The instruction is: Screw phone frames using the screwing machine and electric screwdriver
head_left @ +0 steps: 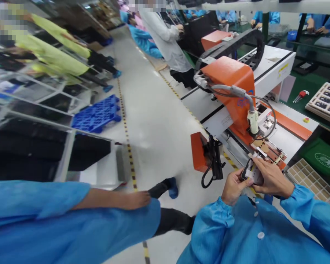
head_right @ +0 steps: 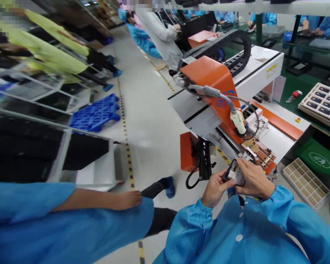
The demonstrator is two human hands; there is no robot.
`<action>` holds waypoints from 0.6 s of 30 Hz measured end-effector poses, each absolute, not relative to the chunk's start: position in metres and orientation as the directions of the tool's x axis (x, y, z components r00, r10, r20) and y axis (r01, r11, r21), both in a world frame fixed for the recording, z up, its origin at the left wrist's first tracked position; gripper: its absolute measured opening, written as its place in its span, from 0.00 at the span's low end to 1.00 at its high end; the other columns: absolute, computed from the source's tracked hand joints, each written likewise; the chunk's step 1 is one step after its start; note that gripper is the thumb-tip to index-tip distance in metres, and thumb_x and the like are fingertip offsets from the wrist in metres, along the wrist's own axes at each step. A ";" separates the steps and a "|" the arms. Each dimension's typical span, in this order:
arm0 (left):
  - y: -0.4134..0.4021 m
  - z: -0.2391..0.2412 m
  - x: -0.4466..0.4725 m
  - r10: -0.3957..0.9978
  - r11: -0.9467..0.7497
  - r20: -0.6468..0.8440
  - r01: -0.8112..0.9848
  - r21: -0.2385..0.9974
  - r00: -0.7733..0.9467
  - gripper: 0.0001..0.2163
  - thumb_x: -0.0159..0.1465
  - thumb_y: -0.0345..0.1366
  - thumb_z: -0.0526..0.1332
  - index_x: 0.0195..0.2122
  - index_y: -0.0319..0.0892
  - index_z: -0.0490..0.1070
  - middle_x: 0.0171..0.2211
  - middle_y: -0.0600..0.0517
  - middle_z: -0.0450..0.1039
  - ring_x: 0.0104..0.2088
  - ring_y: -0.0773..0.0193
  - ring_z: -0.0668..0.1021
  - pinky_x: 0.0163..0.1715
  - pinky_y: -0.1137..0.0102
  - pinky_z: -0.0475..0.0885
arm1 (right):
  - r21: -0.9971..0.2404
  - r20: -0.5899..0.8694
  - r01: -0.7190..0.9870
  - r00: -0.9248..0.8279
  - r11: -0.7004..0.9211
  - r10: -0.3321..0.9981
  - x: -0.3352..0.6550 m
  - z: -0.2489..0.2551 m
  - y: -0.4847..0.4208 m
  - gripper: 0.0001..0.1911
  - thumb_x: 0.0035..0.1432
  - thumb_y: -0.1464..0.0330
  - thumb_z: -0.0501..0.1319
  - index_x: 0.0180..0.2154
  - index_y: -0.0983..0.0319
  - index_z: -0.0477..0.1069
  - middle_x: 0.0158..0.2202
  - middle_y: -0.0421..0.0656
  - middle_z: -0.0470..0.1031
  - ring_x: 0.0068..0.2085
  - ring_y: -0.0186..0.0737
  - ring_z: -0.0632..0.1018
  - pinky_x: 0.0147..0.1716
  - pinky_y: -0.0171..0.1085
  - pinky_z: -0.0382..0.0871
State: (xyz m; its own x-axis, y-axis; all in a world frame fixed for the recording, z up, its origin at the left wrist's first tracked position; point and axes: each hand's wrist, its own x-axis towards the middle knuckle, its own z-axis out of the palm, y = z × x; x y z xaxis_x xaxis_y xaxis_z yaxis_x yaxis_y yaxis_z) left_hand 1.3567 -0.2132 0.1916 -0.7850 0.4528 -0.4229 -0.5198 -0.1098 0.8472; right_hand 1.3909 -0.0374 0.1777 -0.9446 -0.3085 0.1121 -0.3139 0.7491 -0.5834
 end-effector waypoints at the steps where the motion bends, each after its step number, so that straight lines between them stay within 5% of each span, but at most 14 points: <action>1: -0.218 0.193 1.355 0.443 -0.111 -0.417 -0.511 0.853 -0.794 0.24 0.40 0.38 0.77 0.39 0.37 0.77 0.31 0.50 0.79 0.33 0.61 0.77 0.39 0.68 0.71 | -0.581 0.127 -0.331 -0.939 0.743 -0.318 1.387 0.177 -0.041 0.46 0.51 0.59 0.59 0.66 0.69 0.44 0.60 0.61 0.60 0.58 0.56 0.68 0.48 0.48 0.71; 11: -0.297 0.204 1.315 0.420 -0.175 -0.358 -0.461 0.870 -0.834 0.23 0.39 0.39 0.77 0.37 0.37 0.78 0.28 0.52 0.77 0.30 0.63 0.76 0.35 0.70 0.71 | -0.522 0.101 -0.377 -0.918 0.765 -0.383 1.338 0.198 -0.116 0.46 0.51 0.57 0.60 0.66 0.68 0.46 0.53 0.58 0.65 0.46 0.53 0.75 0.40 0.46 0.74; 18: -0.412 0.209 1.267 0.503 -0.289 -0.333 -0.519 0.805 -0.797 0.25 0.38 0.41 0.77 0.38 0.38 0.78 0.27 0.51 0.77 0.30 0.62 0.77 0.31 0.70 0.73 | -0.400 -0.002 -0.264 -0.957 0.878 -0.289 1.301 0.231 -0.227 0.53 0.47 0.54 0.67 0.67 0.61 0.43 0.56 0.56 0.64 0.46 0.56 0.75 0.40 0.48 0.73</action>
